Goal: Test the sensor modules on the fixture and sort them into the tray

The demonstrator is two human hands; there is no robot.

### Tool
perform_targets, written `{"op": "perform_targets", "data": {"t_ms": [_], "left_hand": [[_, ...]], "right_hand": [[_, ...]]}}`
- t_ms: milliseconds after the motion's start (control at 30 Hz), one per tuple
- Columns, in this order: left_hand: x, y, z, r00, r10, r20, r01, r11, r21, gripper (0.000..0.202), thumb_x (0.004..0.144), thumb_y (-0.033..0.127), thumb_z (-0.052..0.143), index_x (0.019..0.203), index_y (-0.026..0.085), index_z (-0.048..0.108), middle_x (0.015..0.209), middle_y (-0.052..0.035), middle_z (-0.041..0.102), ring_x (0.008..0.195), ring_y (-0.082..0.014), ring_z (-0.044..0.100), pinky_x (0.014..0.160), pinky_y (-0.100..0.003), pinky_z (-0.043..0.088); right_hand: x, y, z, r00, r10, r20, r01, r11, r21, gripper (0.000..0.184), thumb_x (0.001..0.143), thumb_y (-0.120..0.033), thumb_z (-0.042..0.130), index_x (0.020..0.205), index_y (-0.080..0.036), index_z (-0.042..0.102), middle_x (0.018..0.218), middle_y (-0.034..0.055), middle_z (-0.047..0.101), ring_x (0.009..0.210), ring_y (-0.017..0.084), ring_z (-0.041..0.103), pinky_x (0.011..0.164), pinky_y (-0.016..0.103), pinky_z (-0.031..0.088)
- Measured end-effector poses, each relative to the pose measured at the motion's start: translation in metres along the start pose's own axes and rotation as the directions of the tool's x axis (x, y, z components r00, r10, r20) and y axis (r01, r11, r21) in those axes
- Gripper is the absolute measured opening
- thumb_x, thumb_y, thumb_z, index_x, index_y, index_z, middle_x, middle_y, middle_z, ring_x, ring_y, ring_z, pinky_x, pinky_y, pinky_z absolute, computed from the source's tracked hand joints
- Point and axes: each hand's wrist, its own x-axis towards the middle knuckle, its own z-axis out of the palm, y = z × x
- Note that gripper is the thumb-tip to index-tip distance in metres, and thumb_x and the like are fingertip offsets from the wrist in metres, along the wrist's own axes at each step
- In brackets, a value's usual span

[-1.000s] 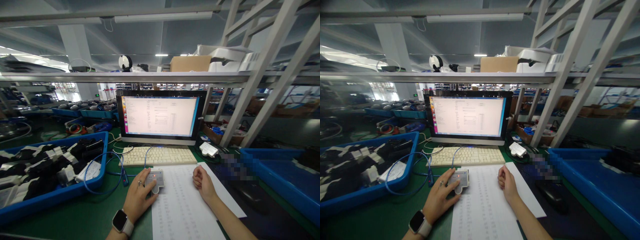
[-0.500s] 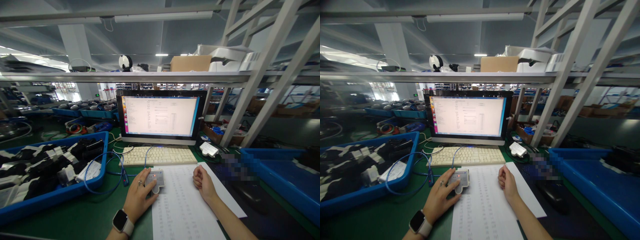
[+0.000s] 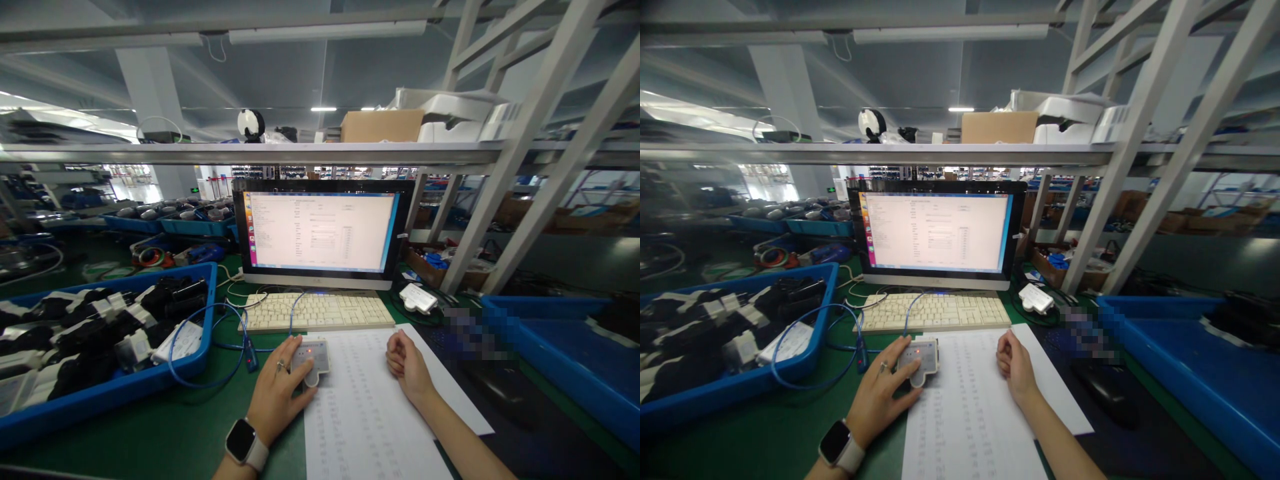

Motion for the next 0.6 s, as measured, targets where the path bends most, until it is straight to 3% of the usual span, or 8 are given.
{"op": "perform_targets", "data": {"t_ms": [300, 467, 600], "left_hand": [[0.0, 0.0001, 0.0006, 1.0, -0.007, 0.001, 0.007, 1.0, 0.004, 0.034, 0.072, 0.025, 0.069, 0.104, 0.022, 0.059, 0.132, -0.014, 0.044, 0.12, -0.0328, 0.044, 0.092, -0.049, 0.048], [-0.0008, -0.0023, 0.0007, 1.0, 0.018, 0.015, -0.018, 0.999, 0.046, 0.045, 0.073, 0.026, 0.067, 0.116, 0.022, 0.053, 0.133, -0.0151, 0.043, 0.121, -0.0328, 0.044, 0.091, -0.048, 0.049], [-0.0014, -0.0018, 0.0003, 0.999, 0.018, 0.029, -0.019, 0.999, 0.038, 0.035, 0.076, 0.028, 0.064, 0.11, 0.022, 0.056, 0.135, -0.0146, 0.042, 0.122, -0.0323, 0.043, 0.092, -0.047, 0.047]], "right_hand": [[0.0004, 0.0016, -0.0009, 1.0, -0.014, 0.0, 0.014, 1.0, -0.005, 0.046, 0.066, -0.061, 0.061, 0.054, -0.02, 0.042, 0.04, -0.011, 0.018, 0.032, 0.003, 0.013, 0.032, 0.016, 0.008], [0.0002, 0.0022, -0.0011, 1.0, -0.02, 0.002, 0.02, 1.0, -0.011, 0.046, 0.068, -0.06, 0.059, 0.054, -0.02, 0.042, 0.04, -0.011, 0.017, 0.032, 0.003, 0.013, 0.032, 0.016, 0.008], [-0.0009, 0.0002, 0.0001, 1.0, -0.015, -0.001, 0.015, 1.0, -0.009, 0.046, 0.066, -0.06, 0.061, 0.053, -0.02, 0.042, 0.04, -0.0106, 0.019, 0.033, 0.003, 0.013, 0.032, 0.016, 0.008]]}}
